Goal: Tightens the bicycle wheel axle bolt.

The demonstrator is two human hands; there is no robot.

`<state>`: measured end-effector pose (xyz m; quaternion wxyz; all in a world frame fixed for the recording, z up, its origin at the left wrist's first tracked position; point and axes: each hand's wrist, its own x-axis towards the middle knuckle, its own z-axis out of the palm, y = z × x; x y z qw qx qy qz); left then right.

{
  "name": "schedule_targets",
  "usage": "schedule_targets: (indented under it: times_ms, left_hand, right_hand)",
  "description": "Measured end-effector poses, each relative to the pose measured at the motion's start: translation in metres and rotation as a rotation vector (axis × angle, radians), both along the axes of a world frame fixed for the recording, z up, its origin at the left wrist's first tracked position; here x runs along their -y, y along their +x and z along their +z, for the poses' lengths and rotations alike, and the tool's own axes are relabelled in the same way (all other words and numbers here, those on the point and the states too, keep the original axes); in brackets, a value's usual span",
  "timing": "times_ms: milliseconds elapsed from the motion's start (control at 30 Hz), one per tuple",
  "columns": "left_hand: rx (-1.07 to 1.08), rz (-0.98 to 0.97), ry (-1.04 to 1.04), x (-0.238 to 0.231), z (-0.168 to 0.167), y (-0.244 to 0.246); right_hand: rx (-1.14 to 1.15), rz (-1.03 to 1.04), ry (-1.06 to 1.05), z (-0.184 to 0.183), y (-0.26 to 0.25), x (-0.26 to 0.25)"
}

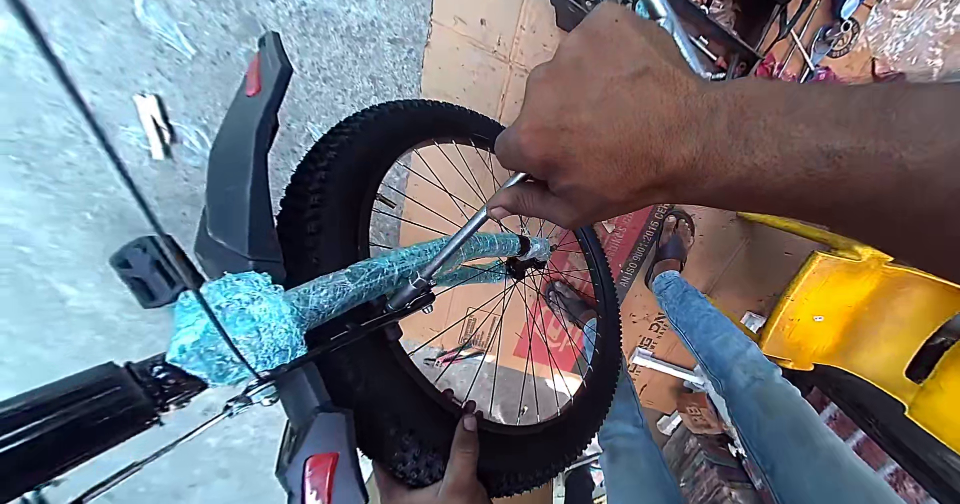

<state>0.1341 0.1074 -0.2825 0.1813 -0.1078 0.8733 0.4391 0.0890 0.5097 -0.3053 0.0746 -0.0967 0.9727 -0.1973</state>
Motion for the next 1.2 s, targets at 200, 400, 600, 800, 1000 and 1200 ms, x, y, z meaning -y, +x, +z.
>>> schedule_targets:
  times_ms: [200,400,600,800,1000,1200]
  left_hand:
    - [-0.027,0.028,-0.052,-0.005,0.0,0.0]
    - [-0.035,0.067,-0.108,-0.013,0.002,-0.002]
    - [-0.058,0.063,-0.187,-0.018,0.002,-0.005]
    - [-0.078,0.072,-0.236,-0.023,0.002,-0.006]
    - [-0.088,0.059,-0.241,-0.02,0.002,-0.006]
    - [-0.091,0.078,-0.237,-0.022,-0.001,-0.006]
  right_hand:
    - [0.119,-0.049,-0.07,0.011,0.006,0.005]
    - [0.144,-0.159,-0.075,0.014,0.03,0.021]
    - [0.2,-0.199,-0.046,0.028,0.035,0.029]
    - [0.211,-0.265,-0.045,0.028,0.048,0.04]
    - [0.224,-0.274,-0.046,0.026,0.048,0.04]
    - [0.212,-0.135,-0.05,0.033,0.013,0.016]
